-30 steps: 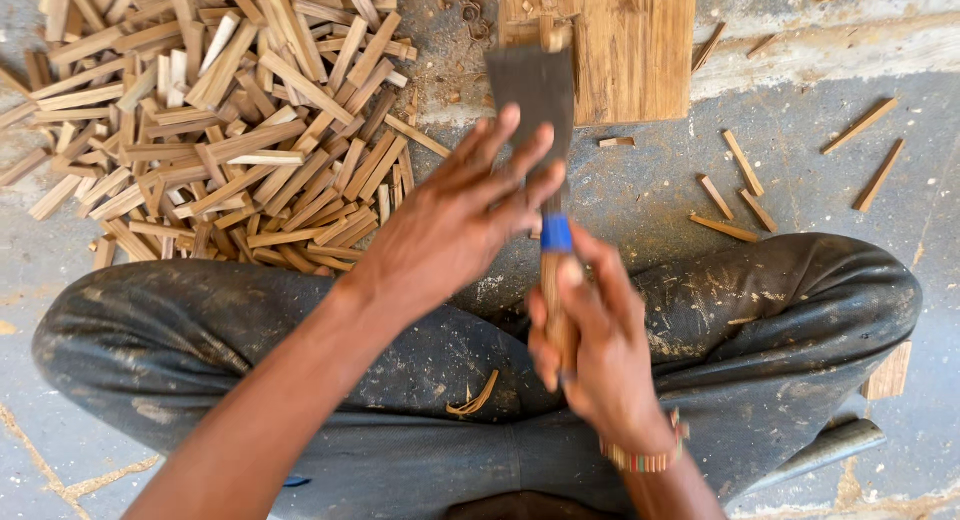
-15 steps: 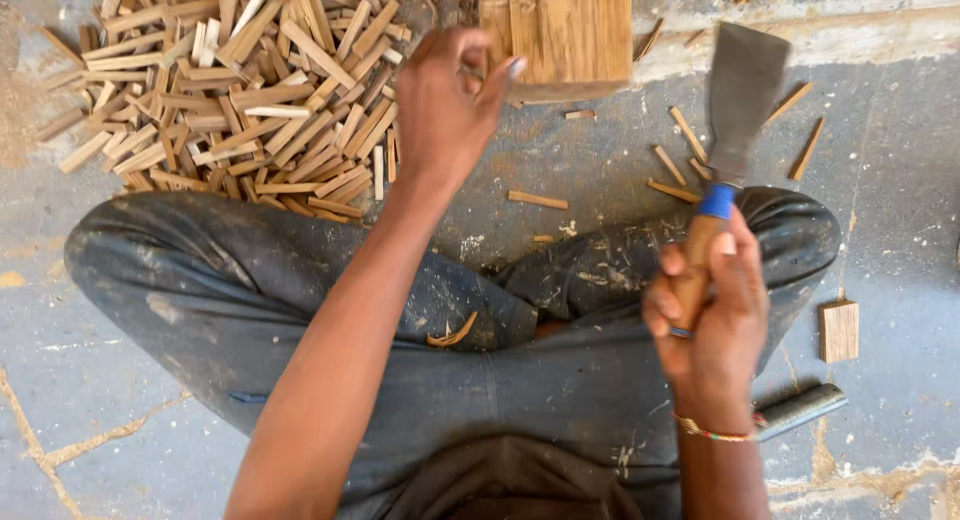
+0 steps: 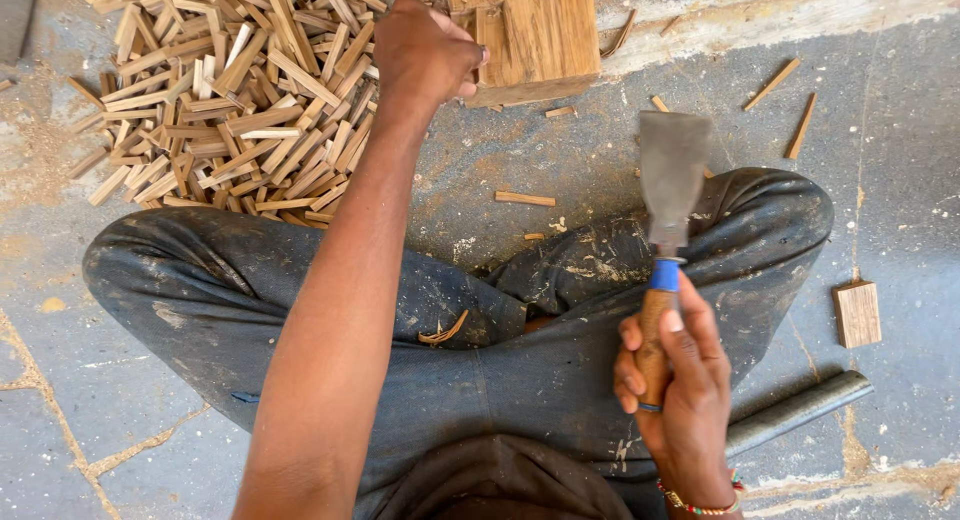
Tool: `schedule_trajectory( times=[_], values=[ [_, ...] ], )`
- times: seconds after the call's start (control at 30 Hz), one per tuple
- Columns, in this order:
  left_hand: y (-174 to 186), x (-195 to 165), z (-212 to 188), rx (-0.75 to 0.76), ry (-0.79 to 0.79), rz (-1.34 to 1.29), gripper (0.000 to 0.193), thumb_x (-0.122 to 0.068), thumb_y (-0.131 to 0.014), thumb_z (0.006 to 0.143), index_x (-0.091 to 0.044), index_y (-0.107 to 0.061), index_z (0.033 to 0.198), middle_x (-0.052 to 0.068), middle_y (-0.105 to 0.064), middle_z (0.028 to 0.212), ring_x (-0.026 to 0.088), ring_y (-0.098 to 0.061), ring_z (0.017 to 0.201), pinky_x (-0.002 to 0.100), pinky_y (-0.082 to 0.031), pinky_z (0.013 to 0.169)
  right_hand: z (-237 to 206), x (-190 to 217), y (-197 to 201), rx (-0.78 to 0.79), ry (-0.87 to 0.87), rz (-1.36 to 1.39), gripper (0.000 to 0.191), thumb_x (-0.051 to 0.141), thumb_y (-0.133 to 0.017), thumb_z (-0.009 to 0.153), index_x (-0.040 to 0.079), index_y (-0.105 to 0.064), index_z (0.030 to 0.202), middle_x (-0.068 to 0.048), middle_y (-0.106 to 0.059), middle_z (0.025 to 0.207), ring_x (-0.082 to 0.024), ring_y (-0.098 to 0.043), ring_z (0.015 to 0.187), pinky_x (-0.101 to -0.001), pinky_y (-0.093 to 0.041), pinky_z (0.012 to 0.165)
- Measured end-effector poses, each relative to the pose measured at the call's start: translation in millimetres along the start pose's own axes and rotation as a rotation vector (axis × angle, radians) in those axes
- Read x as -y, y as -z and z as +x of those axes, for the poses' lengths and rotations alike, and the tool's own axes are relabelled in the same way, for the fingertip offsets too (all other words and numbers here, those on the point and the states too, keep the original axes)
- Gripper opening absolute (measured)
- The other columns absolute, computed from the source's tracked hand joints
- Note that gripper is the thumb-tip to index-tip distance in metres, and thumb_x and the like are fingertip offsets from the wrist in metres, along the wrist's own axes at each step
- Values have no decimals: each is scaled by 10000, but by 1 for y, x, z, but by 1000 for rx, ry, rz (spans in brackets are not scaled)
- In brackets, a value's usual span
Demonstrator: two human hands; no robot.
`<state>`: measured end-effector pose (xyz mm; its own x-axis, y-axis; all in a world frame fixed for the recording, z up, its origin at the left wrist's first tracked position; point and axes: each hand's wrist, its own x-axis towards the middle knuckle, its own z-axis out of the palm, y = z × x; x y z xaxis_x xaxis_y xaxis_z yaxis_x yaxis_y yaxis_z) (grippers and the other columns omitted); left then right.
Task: The person shapes small wood pieces using a tool while sitting on the floor, handling each piece one by one.
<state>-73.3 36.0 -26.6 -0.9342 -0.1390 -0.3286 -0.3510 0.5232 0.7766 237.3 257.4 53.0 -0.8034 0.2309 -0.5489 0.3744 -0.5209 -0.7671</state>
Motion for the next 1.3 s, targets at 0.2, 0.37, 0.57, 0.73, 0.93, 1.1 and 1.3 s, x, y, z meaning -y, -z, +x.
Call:
schedule_trajectory(
  times=[0.2, 0.37, 0.57, 0.73, 0.93, 1.1, 1.3],
  values=[
    [3, 1, 3, 57, 127, -74, 113, -104, -784, 868, 2, -746, 853, 113, -757, 674, 119, -759, 499, 194, -629, 396, 2, -4, -22, 63, -157, -57, 546, 223, -503, 1003, 156, -416, 1538, -118, -568, 819, -134, -502, 481, -252, -408, 350],
    [1, 12, -1, 17, 109, -210, 127, -154, -748, 905, -28, -760, 889, 102, -779, 703, 94, -730, 476, 179, -607, 379, 6, -10, -42, 118, -217, -97, 542, 239, -508, 998, 155, -418, 1525, -121, -573, 805, -140, -505, 466, -260, -406, 341],
    [33, 26, -69, -82, -626, 21, 139, -148, -716, 1003, -40, -748, 1083, 140, -772, 1045, 188, -767, 858, 355, -660, 672, 13, -19, -66, 213, -229, -50, 516, 271, -478, 1035, 130, -431, 1529, -125, -591, 808, -135, -514, 467, -260, -420, 347],
    [58, 41, -135, 247, -858, 372, 418, -290, -769, 884, -158, -722, 1278, 96, -587, 1468, 316, -474, 1387, 547, -386, 1139, 30, -22, -91, 240, -236, -72, 506, 266, -475, 1046, 127, -436, 1531, -108, -581, 793, -127, -497, 452, -260, -416, 343],
    [59, 42, -132, 303, -866, 498, 373, -245, -724, 943, -198, -685, 1311, 49, -531, 1520, 281, -403, 1477, 506, -315, 1238, 46, -22, -107, 228, -316, -65, 489, 270, -470, 1034, 145, -428, 1505, -107, -571, 764, -125, -476, 419, -264, -402, 317],
    [46, 60, -112, 307, -876, 467, 397, -170, -689, 956, -146, -671, 1352, 90, -498, 1550, 317, -347, 1495, 497, -295, 1246, 64, -20, -116, 212, -337, -70, 454, 279, -470, 1044, 143, -444, 1477, -102, -559, 757, -121, -464, 413, -258, -399, 319],
    [40, 55, -61, 285, -904, 464, 423, -90, -668, 966, -97, -635, 1388, 107, -461, 1579, 347, -328, 1514, 483, -292, 1261, 112, -12, -139, 192, -333, -111, 430, 284, -487, 1033, 167, -464, 1445, -104, -555, 761, -133, -459, 425, -269, -393, 323]
  ],
)
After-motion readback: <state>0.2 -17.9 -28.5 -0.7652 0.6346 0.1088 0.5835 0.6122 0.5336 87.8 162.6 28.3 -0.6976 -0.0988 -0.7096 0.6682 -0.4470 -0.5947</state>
